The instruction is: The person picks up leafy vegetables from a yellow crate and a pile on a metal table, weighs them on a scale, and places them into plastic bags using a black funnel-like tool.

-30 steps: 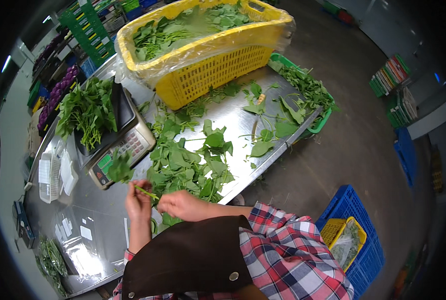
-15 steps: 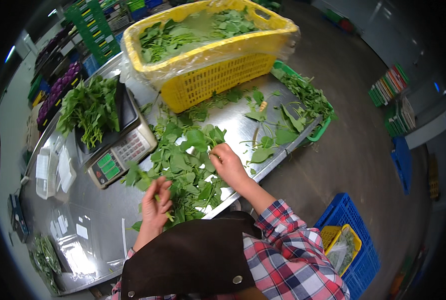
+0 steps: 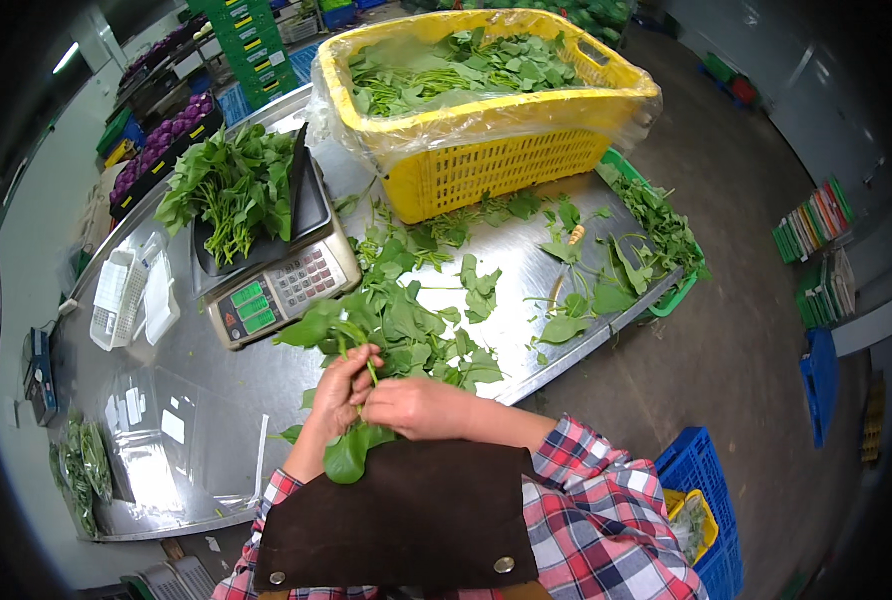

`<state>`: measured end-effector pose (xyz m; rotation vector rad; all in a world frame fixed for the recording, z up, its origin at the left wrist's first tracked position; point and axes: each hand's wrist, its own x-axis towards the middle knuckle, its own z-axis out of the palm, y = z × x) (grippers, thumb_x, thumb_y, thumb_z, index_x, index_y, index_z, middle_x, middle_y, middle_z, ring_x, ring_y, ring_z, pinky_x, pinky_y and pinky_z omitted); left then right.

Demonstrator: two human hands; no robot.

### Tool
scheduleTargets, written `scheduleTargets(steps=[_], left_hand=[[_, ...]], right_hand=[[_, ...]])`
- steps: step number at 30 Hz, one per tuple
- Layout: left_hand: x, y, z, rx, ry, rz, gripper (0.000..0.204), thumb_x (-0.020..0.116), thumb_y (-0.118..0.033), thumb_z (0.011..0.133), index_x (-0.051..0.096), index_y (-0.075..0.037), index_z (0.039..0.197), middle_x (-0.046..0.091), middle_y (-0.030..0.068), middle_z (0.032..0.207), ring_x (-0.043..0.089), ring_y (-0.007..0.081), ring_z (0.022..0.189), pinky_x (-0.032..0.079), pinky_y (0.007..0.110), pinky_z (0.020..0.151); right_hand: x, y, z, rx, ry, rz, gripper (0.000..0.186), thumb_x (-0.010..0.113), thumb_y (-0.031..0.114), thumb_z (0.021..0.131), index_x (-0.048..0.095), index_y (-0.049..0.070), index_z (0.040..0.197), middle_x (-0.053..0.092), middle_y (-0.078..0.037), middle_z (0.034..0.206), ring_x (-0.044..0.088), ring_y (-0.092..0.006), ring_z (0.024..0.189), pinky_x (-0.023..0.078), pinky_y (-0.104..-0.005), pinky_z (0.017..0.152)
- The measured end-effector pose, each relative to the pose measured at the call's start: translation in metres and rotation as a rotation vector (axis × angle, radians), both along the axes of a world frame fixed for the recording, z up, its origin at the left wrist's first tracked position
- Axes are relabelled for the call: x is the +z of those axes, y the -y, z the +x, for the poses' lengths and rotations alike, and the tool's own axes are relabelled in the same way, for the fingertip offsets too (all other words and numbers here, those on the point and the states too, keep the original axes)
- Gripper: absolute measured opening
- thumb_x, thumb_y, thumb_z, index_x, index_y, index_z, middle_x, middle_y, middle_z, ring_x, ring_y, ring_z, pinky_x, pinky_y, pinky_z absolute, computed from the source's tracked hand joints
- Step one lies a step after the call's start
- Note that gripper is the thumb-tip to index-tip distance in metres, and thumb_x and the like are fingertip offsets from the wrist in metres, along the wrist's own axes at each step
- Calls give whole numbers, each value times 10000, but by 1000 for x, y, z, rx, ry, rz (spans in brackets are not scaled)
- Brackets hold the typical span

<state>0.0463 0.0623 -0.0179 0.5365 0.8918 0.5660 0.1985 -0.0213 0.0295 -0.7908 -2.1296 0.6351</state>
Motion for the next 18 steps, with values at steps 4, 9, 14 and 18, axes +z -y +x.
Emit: scheduleTargets(steps=[4,9,14,18], left_hand=[[10,-6,-17,69,-7,14,188,562,-170,842,562,-9,939,579,48,785,344,26,435,222,158,316],[37,16,-8,-206,-6,72,95,586,-89,812,553,-11,856,581,49,727,361,23,453,215,165,325],[34,29,-6,-248,-174,109,117,583,-117,823,544,-15,865,520,0,635,332,30,419,202,167,325],[26,32,0,-50,-194,127,110,569,-136,841,510,-44,832,557,20,670,331,31,407,204,171,319]], right_hand=[[19,8,-3,-298,-225,-356,158,601,111,792,557,13,908,568,-81,813,564,-187,731,456,-284,629],[-13,-26,6,-458,-507,-885,235,625,180,808,535,-4,923,582,-29,720,519,-66,644,421,-210,566],[-20,-29,0,-590,-461,-834,220,637,188,793,574,-23,792,593,-47,673,524,-85,604,426,-229,540],[-24,-27,-8,-728,-376,-629,196,634,169,779,577,-19,765,546,-60,694,491,-120,587,404,-257,532]])
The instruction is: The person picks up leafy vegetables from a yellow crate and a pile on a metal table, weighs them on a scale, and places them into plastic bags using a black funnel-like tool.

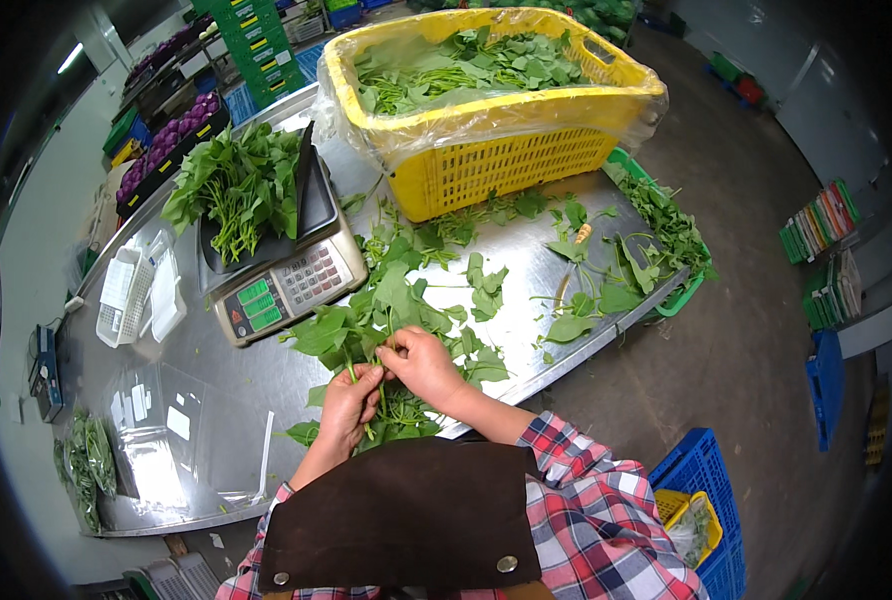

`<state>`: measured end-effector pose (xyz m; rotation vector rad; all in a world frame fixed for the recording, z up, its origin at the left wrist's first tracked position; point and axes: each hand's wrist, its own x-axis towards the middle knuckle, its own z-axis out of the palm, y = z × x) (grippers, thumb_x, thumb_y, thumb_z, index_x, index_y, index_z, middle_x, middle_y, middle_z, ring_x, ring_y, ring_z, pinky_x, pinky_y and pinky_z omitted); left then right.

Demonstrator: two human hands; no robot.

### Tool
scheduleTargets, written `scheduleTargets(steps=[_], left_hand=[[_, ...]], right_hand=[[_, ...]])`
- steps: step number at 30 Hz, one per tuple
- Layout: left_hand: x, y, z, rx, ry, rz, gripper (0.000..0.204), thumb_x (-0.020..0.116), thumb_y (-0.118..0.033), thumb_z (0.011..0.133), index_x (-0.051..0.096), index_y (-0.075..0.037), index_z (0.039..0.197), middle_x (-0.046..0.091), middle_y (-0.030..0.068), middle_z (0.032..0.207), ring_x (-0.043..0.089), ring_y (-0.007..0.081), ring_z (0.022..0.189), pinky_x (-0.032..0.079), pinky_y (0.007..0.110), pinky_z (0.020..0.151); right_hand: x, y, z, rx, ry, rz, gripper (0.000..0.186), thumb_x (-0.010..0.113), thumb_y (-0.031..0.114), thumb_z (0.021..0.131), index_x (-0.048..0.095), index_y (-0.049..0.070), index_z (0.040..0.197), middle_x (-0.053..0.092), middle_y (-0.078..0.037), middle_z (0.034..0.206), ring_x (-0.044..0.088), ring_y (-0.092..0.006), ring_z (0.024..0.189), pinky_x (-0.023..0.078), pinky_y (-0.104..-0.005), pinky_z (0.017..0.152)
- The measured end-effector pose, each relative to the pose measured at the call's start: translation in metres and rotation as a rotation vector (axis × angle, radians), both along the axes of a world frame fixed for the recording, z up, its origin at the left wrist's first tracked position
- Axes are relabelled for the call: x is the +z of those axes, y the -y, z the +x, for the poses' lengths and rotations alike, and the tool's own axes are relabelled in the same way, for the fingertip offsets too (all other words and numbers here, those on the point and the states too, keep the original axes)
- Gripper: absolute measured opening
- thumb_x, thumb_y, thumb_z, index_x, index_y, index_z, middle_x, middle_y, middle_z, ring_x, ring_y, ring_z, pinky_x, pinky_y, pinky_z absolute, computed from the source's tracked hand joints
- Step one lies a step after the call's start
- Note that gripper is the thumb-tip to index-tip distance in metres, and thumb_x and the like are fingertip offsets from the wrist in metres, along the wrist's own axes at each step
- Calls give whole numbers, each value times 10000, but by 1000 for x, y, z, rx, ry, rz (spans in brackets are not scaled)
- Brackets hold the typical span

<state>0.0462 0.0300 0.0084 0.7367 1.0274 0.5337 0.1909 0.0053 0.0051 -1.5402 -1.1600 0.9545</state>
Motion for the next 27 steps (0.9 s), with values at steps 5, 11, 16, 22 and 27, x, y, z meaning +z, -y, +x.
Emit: scheduleTargets(steps=[5,11,16,22,27], left_hand=[[-5,-8,1,265,100,0,134,503,-173,881,520,-43,854,455,2,596,309,46,414,194,184,321],[-15,-56,-59,300,458,-115,163,505,-169,876,487,-33,964,507,30,799,338,46,481,234,165,328],[16,-49,-61,114,404,-116,183,494,-134,871,479,-7,1002,507,63,799,364,46,490,233,146,331],[30,-39,-41,149,345,-106,175,489,-134,874,482,-5,991,518,64,785,359,41,473,230,147,329],[14,-42,-51,323,521,-153,143,481,-154,884,490,-24,941,498,35,761,336,43,456,220,163,307]], right_hand=[[-11,0,2,-6,25,231,116,596,98,789,564,-7,826,517,-65,765,495,-134,671,403,-264,594],[43,26,38,444,31,-129,227,609,145,779,559,-27,918,534,-123,896,544,-198,830,433,-288,755],[34,27,47,502,163,16,259,526,173,849,543,35,1068,536,-107,1015,570,-147,671,476,-249,619],[28,3,-1,609,-453,-119,297,376,237,929,454,43,1140,542,-64,951,515,-87,529,407,-201,485],[0,-8,-10,700,-936,-286,360,372,261,931,352,34,1210,556,-72,977,552,-119,555,441,-212,471]])
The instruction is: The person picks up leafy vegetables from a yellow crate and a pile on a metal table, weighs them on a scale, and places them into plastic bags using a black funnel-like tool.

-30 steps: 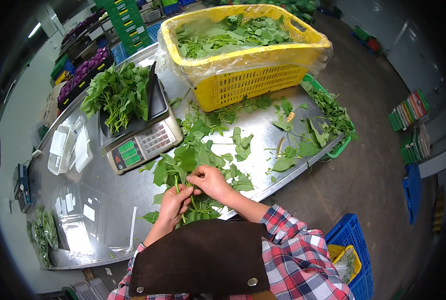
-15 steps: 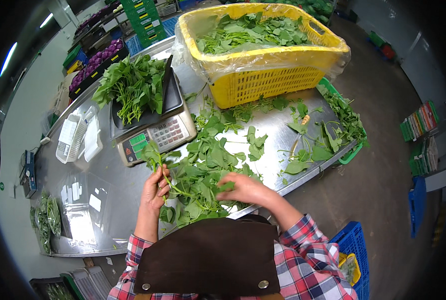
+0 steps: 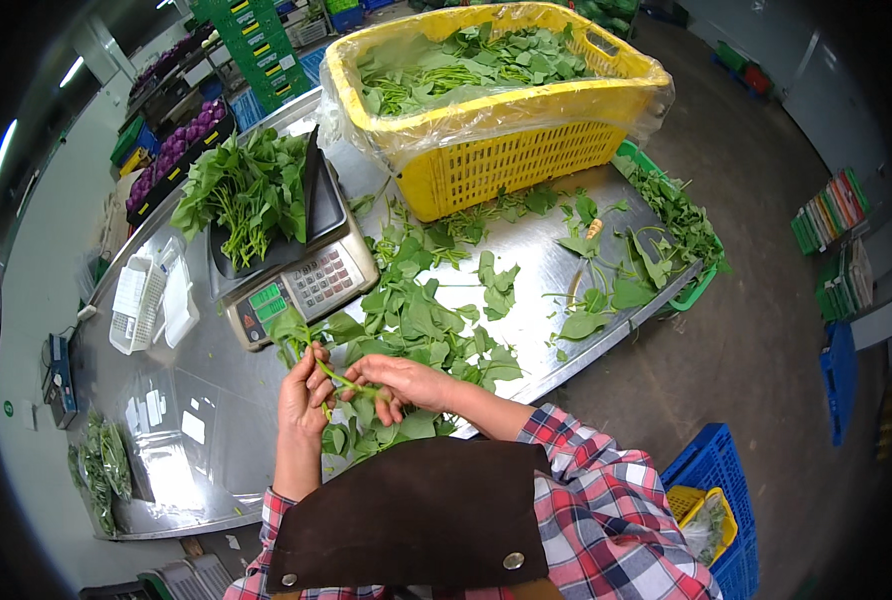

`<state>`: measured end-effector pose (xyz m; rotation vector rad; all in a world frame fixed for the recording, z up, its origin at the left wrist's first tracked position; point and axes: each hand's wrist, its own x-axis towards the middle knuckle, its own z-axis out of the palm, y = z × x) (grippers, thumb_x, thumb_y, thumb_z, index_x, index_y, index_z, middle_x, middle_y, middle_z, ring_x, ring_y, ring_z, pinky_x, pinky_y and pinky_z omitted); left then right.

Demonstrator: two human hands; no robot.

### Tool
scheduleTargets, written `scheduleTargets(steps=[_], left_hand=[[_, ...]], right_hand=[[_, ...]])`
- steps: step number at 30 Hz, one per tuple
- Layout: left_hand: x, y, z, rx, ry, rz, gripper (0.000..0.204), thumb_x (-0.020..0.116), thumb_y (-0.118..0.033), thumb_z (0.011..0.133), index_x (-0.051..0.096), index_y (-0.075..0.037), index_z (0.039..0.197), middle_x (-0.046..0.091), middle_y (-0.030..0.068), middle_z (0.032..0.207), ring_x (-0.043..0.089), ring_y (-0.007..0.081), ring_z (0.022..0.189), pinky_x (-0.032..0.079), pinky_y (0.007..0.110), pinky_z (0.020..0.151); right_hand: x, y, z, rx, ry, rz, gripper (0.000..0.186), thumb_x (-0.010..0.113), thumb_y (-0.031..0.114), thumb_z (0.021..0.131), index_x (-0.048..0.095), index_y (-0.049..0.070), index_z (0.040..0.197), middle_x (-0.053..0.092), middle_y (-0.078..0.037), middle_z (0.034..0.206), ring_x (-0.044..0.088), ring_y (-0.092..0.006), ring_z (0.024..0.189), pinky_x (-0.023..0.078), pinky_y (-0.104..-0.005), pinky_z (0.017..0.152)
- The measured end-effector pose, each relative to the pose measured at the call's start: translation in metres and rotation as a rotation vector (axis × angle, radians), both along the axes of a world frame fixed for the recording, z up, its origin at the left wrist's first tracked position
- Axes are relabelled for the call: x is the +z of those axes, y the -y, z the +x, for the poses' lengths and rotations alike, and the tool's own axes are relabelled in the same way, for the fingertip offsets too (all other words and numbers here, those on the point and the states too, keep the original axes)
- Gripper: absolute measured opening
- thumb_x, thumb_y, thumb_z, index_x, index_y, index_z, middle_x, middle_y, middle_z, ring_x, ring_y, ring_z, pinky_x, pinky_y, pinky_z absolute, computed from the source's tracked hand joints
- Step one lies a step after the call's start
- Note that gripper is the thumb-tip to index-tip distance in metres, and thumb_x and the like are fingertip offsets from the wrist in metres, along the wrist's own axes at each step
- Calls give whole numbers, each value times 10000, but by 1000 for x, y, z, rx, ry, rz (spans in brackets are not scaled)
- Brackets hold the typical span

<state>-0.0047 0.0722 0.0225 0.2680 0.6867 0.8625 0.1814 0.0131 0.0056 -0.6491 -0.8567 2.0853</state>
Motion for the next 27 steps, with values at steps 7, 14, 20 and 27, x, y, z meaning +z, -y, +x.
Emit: scheduleTargets(steps=[7,14,20,27], left_hand=[[-12,13,20,149,90,62,135,460,-194,903,485,-68,947,527,61,817,428,96,576,366,231,472],[-23,1,7,309,-132,105,132,441,-202,911,473,-74,906,554,83,839,385,73,545,308,207,450],[-11,-12,-16,95,-187,117,146,474,-215,897,500,-73,919,551,43,769,471,101,613,368,226,490],[-18,31,29,14,-169,201,250,459,-233,907,453,-17,1032,500,49,735,483,157,719,409,280,728]], right_hand=[[11,11,-7,-98,-57,-46,391,532,128,845,377,42,1194,491,-57,1003,567,-121,719,481,-220,538],[30,21,4,-184,504,-19,260,491,284,882,605,51,855,462,51,618,366,-45,504,318,-204,459],[26,36,54,-157,1410,629,476,574,331,811,484,-12,1129,481,-192,1104,506,-326,998,413,-394,848],[-1,36,-23,-25,744,422,330,449,268,882,542,-29,993,558,-201,886,556,-315,839,441,-380,753]])
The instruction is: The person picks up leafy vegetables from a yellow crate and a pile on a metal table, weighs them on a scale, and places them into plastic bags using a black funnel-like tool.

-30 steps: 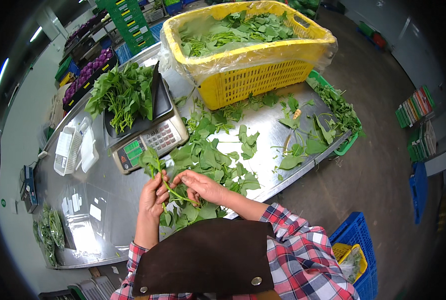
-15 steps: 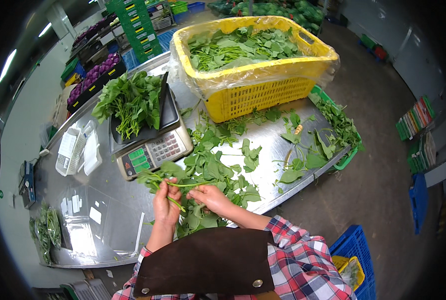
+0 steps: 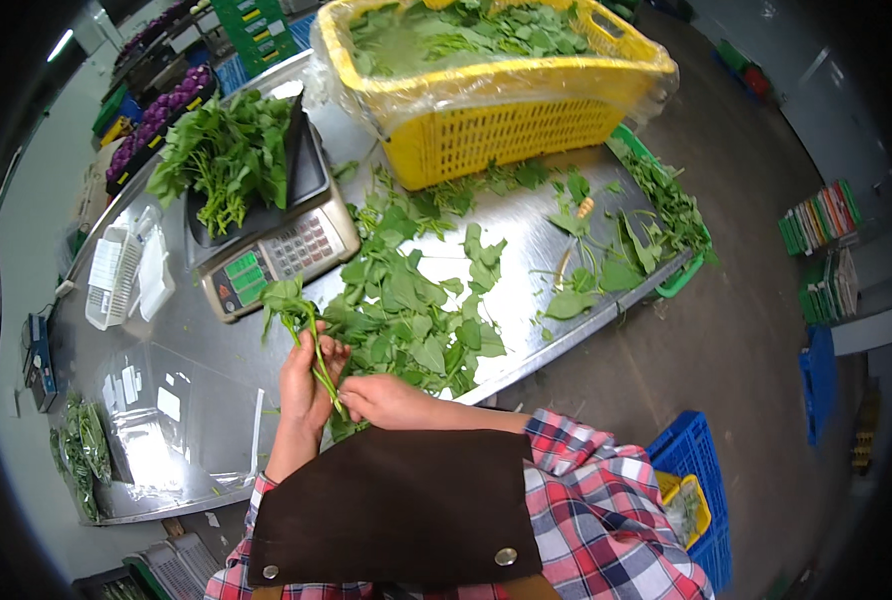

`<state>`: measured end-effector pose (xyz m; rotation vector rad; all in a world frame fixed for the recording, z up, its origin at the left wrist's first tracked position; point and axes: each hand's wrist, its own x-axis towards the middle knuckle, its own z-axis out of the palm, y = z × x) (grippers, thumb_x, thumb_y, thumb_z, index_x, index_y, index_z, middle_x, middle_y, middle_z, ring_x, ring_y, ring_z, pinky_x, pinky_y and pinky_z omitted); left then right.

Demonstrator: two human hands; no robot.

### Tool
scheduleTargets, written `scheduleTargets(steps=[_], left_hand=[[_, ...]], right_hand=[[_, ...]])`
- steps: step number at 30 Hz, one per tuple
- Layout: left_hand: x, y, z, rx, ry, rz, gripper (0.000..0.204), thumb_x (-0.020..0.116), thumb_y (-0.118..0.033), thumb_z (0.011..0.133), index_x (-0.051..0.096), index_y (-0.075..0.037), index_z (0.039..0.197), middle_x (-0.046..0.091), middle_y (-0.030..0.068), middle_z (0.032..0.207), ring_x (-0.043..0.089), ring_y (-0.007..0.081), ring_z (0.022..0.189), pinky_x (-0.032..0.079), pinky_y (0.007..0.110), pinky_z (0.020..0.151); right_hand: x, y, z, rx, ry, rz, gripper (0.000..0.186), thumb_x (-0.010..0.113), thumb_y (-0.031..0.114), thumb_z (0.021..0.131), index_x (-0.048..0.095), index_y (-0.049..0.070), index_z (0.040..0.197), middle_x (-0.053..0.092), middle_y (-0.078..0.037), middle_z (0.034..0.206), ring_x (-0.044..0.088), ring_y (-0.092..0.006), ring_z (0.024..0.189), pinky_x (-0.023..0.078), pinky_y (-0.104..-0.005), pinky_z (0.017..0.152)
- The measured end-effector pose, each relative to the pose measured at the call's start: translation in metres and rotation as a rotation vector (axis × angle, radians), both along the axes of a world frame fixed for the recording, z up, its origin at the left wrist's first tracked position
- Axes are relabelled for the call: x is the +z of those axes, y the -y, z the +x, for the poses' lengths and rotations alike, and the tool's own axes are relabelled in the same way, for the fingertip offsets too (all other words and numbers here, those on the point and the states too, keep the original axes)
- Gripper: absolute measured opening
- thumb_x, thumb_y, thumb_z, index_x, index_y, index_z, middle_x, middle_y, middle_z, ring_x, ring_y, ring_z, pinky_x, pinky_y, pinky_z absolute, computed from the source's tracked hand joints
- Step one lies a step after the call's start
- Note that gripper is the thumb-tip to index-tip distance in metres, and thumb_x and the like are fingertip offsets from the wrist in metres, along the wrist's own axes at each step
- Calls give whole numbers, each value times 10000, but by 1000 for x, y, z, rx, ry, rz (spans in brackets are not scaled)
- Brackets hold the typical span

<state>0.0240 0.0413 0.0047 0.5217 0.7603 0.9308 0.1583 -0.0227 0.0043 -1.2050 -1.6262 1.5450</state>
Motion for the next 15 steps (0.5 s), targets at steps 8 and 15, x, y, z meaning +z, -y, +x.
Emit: scheduleTargets(steps=[8,15], left_hand=[[-11,34,-20,11,-432,34,152,423,-177,916,378,-32,911,467,59,619,466,155,562,432,278,587],[42,-120,-72,520,-1125,781,180,501,-135,855,418,5,931,494,143,776,459,260,670,389,361,625]], right_hand=[[-16,3,-10,216,166,-10,305,392,295,903,533,30,956,575,-186,833,570,-334,729,451,-385,657],[-21,0,13,164,196,-297,366,404,351,888,522,31,1021,596,-177,895,579,-319,812,446,-366,711]])
